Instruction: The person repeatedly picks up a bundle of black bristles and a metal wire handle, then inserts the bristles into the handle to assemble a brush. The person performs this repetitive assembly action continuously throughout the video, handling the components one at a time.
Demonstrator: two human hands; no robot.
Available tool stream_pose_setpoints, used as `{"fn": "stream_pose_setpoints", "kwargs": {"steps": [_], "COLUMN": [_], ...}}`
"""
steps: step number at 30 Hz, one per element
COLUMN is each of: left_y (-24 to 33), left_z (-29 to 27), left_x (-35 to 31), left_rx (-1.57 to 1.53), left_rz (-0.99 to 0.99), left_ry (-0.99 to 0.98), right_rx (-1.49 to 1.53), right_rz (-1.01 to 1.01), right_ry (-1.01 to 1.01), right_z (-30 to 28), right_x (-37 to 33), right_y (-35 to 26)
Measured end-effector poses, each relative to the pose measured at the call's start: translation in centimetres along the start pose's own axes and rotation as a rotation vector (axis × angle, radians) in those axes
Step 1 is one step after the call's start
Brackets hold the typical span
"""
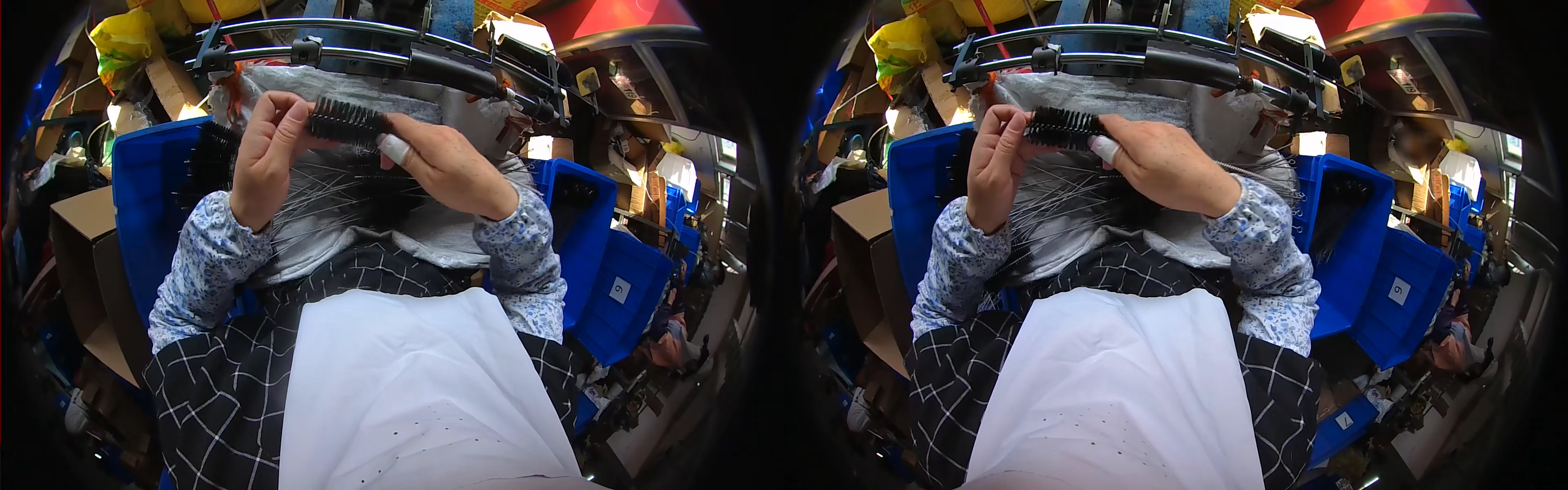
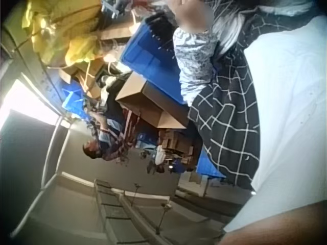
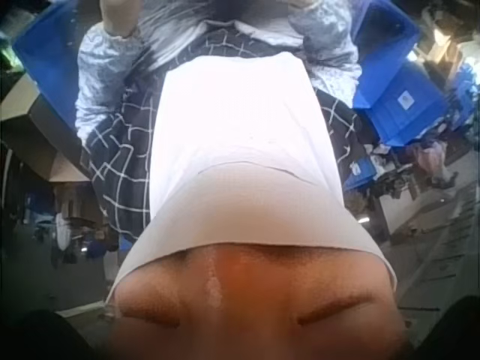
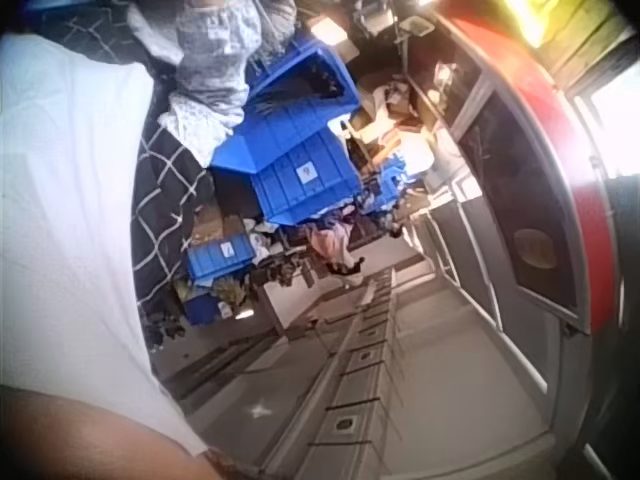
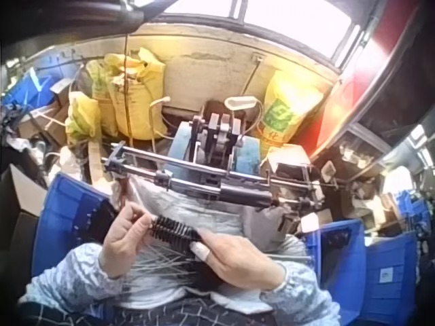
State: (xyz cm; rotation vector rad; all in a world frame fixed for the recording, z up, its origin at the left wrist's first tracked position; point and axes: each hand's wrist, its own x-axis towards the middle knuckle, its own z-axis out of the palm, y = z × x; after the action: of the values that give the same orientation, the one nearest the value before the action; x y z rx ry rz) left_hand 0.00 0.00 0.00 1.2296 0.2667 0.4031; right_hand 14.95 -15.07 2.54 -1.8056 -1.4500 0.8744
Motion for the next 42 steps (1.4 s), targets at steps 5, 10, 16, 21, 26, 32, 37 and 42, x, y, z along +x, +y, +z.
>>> {"fn": "stream_pose_setpoints", "kwargs": {"steps": [5,10,16,21,26,32,37,42], "left_y": [1.9,3.5,3.7,3.7,3.3,2.7,4.2,9.2], "left_z": [-3.1,-7.8,-7.2,-7.0,-7.7,-8.5,-10.9,-11.7], "left_x": [-5.8,-13.7,-16.0,-16.1,-16.4,-16.2,-14.6,-12.0], "left_rx": [0.484,1.444,1.277,1.348,1.382,1.003,0.37,1.881], "left_rz": [-0.057,-0.264,-0.414,-0.406,-0.393,-0.227,0.206,0.688], "left_ry": [0.187,0.283,0.292,0.23,0.203,0.667,0.839,0.817], "right_rx": [-0.244,-0.863,-0.853,-0.851,-0.82,-1.058,-0.857,-0.724], "right_rz": [0.049,0.282,0.322,0.285,0.255,0.118,0.496,0.341], "right_ry": [0.499,0.874,0.822,0.781,0.808,0.874,0.818,0.913], "right_z": [-0.5,-6.3,-7.2,-7.1,-7.6,-8.4,-7.4,-7.3], "right_x": [2.4,5.2,6.6,7.0,7.5,6.8,5.0,5.6], "right_y": [2.9,14.5,14.5,15.1,14.8,17.4,16.4,15.8]}}
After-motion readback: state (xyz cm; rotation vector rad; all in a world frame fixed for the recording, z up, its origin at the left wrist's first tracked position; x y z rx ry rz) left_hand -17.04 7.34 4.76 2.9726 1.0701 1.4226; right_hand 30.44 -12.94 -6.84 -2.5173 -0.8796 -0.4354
